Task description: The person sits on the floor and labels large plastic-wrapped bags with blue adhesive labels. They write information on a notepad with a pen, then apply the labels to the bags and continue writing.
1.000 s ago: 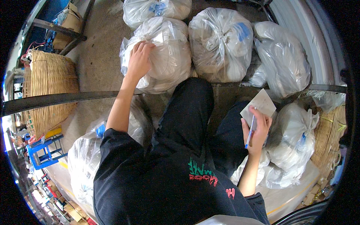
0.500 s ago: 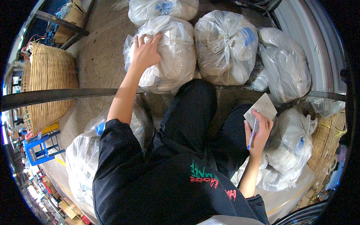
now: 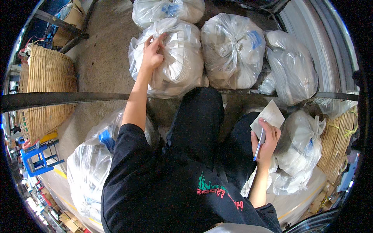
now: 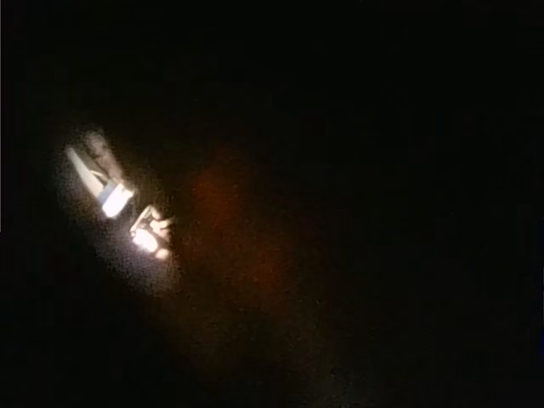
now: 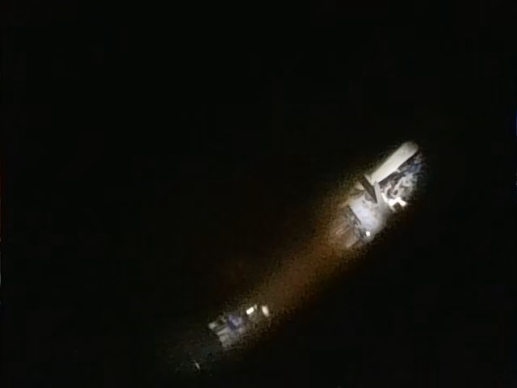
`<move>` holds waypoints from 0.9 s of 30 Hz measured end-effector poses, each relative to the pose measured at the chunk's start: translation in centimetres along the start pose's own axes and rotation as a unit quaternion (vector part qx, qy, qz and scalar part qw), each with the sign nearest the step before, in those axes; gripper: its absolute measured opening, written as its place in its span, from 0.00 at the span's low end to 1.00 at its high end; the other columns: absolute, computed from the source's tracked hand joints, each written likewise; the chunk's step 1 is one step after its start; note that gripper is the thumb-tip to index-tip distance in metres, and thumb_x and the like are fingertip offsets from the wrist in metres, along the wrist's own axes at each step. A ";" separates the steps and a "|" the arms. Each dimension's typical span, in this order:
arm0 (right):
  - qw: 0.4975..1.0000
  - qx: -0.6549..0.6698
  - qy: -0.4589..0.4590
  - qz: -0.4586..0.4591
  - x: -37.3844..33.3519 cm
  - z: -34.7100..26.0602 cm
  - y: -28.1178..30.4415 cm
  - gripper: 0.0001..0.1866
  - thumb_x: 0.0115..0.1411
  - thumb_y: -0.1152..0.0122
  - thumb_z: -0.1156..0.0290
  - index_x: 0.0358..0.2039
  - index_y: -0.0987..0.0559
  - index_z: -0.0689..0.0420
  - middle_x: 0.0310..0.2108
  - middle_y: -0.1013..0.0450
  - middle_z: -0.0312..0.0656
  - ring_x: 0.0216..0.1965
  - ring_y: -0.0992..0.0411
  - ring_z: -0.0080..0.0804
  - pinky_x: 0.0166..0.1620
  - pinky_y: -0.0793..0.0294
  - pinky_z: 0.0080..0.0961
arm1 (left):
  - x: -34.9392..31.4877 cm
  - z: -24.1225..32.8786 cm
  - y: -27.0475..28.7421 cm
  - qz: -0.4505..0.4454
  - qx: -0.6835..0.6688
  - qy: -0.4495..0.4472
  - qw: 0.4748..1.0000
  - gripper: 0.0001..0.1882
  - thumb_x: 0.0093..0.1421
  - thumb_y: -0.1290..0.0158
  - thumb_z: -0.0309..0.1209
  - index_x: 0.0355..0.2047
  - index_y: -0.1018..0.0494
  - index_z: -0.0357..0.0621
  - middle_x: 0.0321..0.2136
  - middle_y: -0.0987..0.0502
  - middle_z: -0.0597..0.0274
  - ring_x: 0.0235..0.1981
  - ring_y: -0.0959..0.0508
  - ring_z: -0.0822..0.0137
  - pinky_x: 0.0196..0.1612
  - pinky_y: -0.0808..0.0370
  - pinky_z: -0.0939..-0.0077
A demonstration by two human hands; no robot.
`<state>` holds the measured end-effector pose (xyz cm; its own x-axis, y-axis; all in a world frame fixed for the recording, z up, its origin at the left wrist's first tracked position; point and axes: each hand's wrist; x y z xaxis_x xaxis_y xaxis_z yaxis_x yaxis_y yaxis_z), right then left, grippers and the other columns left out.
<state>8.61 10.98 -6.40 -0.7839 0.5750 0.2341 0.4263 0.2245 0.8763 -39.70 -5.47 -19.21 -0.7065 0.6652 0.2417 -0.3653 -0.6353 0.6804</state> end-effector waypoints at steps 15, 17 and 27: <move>0.997 0.003 0.053 -0.049 1.0 -5.2 -1.0 0.24 0.48 0.28 0.70 0.48 0.21 0.54 0.50 0.23 0.43 0.47 0.33 0.47 0.55 0.38 0.39 | 0.2 -0.8 0.1 0.029 -0.123 -0.052 0.991 0.06 0.36 0.54 0.18 0.17 0.39 0.37 0.60 0.27 0.58 0.68 0.47 0.40 0.71 0.55 0.51; 0.997 -0.010 0.058 -0.054 1.0 -5.7 -0.7 0.23 0.50 0.30 0.70 0.48 0.23 0.55 0.50 0.23 0.44 0.48 0.31 0.46 0.56 0.38 0.38 | 0.4 -0.9 0.0 0.022 -0.124 -0.048 0.991 0.05 0.36 0.54 0.19 0.17 0.39 0.37 0.60 0.27 0.58 0.69 0.48 0.39 0.71 0.54 0.51; 0.996 -0.056 0.071 -0.014 -0.6 -5.3 2.0 0.23 0.53 0.33 0.67 0.50 0.24 0.57 0.50 0.24 0.46 0.49 0.32 0.48 0.56 0.37 0.42 | 0.8 -1.2 0.1 0.019 -0.120 -0.080 0.989 0.06 0.34 0.55 0.18 0.15 0.40 0.37 0.60 0.27 0.56 0.63 0.34 0.53 0.74 0.60 0.51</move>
<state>7.54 6.96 -2.58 -0.8539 0.4513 0.2591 0.3564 0.1443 0.9231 -41.07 -5.50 -19.79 -0.6246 0.6806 0.3830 -0.4869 -0.7228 0.4904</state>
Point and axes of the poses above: each hand's wrist, its own x-axis towards the middle knuckle, its own y-axis out of the back of the hand, z = x × y
